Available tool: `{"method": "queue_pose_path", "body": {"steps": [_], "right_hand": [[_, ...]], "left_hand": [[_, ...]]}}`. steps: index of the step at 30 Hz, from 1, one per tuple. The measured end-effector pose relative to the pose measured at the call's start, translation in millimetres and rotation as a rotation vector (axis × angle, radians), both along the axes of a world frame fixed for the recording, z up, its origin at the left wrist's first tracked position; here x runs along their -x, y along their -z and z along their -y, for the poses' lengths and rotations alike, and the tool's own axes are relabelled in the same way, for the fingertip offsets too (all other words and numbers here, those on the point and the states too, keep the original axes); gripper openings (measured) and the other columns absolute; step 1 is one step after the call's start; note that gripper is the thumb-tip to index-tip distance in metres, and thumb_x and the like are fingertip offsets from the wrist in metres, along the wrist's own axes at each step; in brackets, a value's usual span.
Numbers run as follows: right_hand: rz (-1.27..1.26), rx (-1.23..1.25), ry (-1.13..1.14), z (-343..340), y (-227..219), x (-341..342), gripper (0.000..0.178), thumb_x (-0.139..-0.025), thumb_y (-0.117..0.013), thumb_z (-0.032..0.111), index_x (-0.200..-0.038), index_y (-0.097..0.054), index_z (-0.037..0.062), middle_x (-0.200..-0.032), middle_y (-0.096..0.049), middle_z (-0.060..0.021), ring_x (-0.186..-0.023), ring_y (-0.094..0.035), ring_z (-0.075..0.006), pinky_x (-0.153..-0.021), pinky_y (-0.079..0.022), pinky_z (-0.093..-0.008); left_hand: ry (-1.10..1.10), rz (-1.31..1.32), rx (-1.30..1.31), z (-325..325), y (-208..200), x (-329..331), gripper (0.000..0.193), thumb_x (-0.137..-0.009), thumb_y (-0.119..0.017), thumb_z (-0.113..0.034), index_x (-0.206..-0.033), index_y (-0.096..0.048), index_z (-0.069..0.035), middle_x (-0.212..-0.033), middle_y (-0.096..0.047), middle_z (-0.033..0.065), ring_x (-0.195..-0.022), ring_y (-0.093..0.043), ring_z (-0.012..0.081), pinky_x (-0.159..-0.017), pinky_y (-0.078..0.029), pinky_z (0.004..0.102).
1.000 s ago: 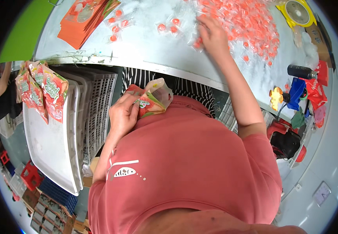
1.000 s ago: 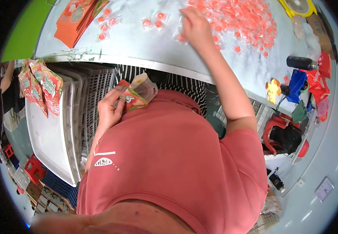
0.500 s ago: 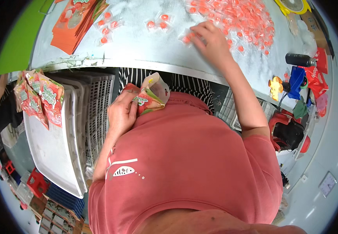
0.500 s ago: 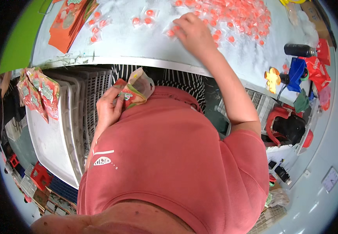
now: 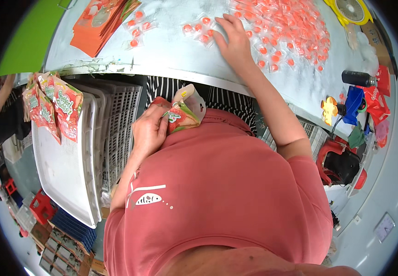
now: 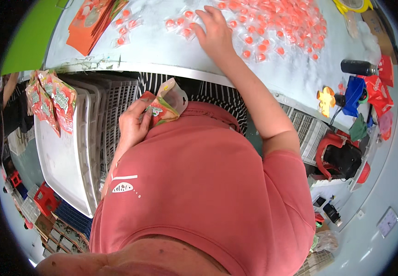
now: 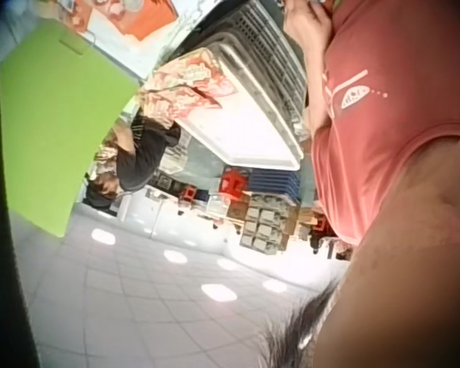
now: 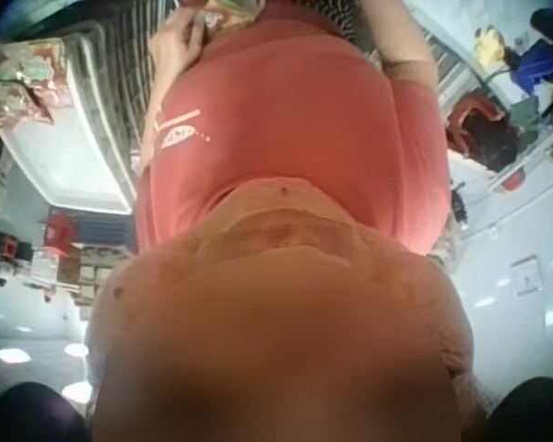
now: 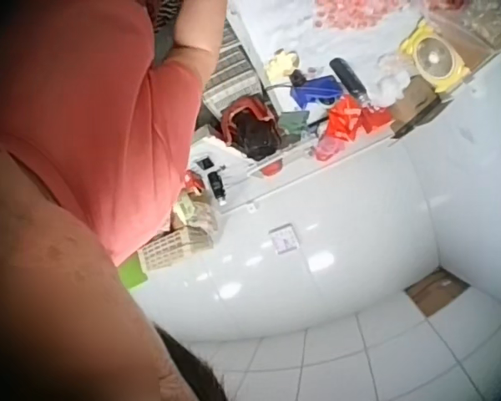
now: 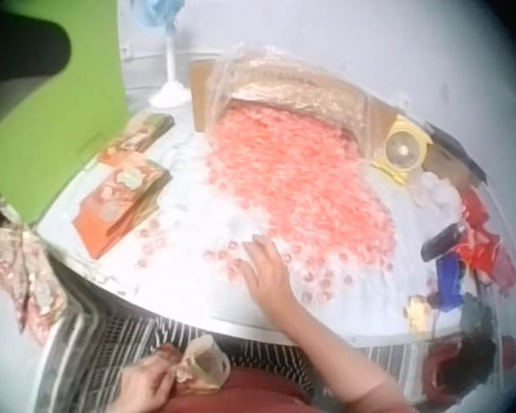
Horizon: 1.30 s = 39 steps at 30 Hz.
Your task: Packaging small candies into printed plastic bags.
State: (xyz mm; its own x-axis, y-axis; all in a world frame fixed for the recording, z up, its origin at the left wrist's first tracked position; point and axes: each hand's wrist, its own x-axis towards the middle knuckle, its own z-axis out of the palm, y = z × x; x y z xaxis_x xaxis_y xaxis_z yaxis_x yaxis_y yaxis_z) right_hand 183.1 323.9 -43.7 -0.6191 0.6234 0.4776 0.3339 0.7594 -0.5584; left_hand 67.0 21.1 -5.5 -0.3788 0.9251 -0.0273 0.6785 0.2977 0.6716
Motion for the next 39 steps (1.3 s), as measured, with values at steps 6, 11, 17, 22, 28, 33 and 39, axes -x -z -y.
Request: {"method": "queue_pose_path", "body": {"steps": [6,11,17,22,28,33,39], "right_hand": [[0.134,-0.205,-0.116,5,15,40,0.051,-0.092,-0.065,0.036,-0.136,-0.056,0.0128,-0.147,-0.045,-0.0181,-0.137,-0.039,-0.0412,-0.111,-0.034,-0.0537],[0.251,-0.228,-0.151,34,29,58,0.049,-0.093,-0.063,0.037,-0.138,-0.056,0.0174,-0.15,-0.042,-0.0172,-0.141,-0.035,-0.0395,-0.114,-0.027,-0.0594],[0.018,-0.095,-0.175,53,14,58,0.045,-0.092,-0.066,0.029,-0.134,-0.058,0.0132,-0.144,-0.047,-0.0163,-0.134,-0.044,-0.0369,-0.109,-0.038,-0.0514],[-0.089,-0.1,0.076,8,3,-22,0.031,-0.089,-0.062,0.009,-0.119,-0.062,0.0023,-0.126,-0.058,-0.0177,-0.114,-0.058,-0.0359,-0.096,-0.05,-0.0438],[0.185,-0.29,0.026,-1,22,-51,0.033,-0.088,-0.054,0.001,-0.12,-0.06,-0.0034,-0.131,-0.056,-0.02,-0.118,-0.056,-0.0401,-0.099,-0.049,-0.0436],[0.116,-0.001,0.008,21,-13,-76,0.037,-0.087,-0.053,-0.003,-0.123,-0.06,-0.0007,-0.133,-0.056,-0.0188,-0.119,-0.057,-0.038,-0.097,-0.051,-0.0404],[0.159,-0.204,0.105,14,5,-103,0.033,-0.092,-0.048,-0.003,-0.122,-0.061,-0.0008,-0.129,-0.06,-0.018,-0.116,-0.059,-0.0375,-0.097,-0.05,-0.0397]], "left_hand": [[0.016,0.0,0.023,-5,-4,1,0.011,-0.087,-0.063,-0.008,-0.098,-0.065,-0.009,-0.098,-0.068,0.009,-0.088,-0.066,0.0339,-0.072,-0.052,0.0416],[-0.006,0.058,0.002,-2,-4,-1,0.011,-0.087,-0.063,-0.006,-0.098,-0.066,-0.008,-0.097,-0.067,0.01,-0.089,-0.065,0.0347,-0.073,-0.052,0.0416],[-0.002,0.055,0.018,-6,0,1,0.012,-0.087,-0.063,-0.005,-0.099,-0.066,-0.007,-0.097,-0.067,0.0113,-0.088,-0.065,0.0357,-0.072,-0.052,0.0408],[-0.025,0.061,0.006,-3,2,-2,0.012,-0.087,-0.062,-0.005,-0.098,-0.066,-0.007,-0.097,-0.067,0.0116,-0.087,-0.065,0.0359,-0.072,-0.052,0.0403],[0.07,0.026,0.0,-12,2,-1,0.013,-0.088,-0.063,-0.003,-0.101,-0.065,-0.003,-0.092,-0.065,0.0131,-0.08,-0.066,0.0326,-0.069,-0.052,0.0336],[0.045,0.039,0.008,-9,0,-3,0.013,-0.088,-0.062,-0.002,-0.101,-0.065,-0.003,-0.093,-0.064,0.014,-0.08,-0.065,0.0328,-0.07,-0.052,0.034],[0.05,0.017,-0.014,-14,-1,-7,0.01,-0.087,-0.063,-0.005,-0.096,-0.065,-0.007,-0.092,-0.065,0.012,-0.083,-0.064,0.0357,-0.07,-0.052,0.04]]}}
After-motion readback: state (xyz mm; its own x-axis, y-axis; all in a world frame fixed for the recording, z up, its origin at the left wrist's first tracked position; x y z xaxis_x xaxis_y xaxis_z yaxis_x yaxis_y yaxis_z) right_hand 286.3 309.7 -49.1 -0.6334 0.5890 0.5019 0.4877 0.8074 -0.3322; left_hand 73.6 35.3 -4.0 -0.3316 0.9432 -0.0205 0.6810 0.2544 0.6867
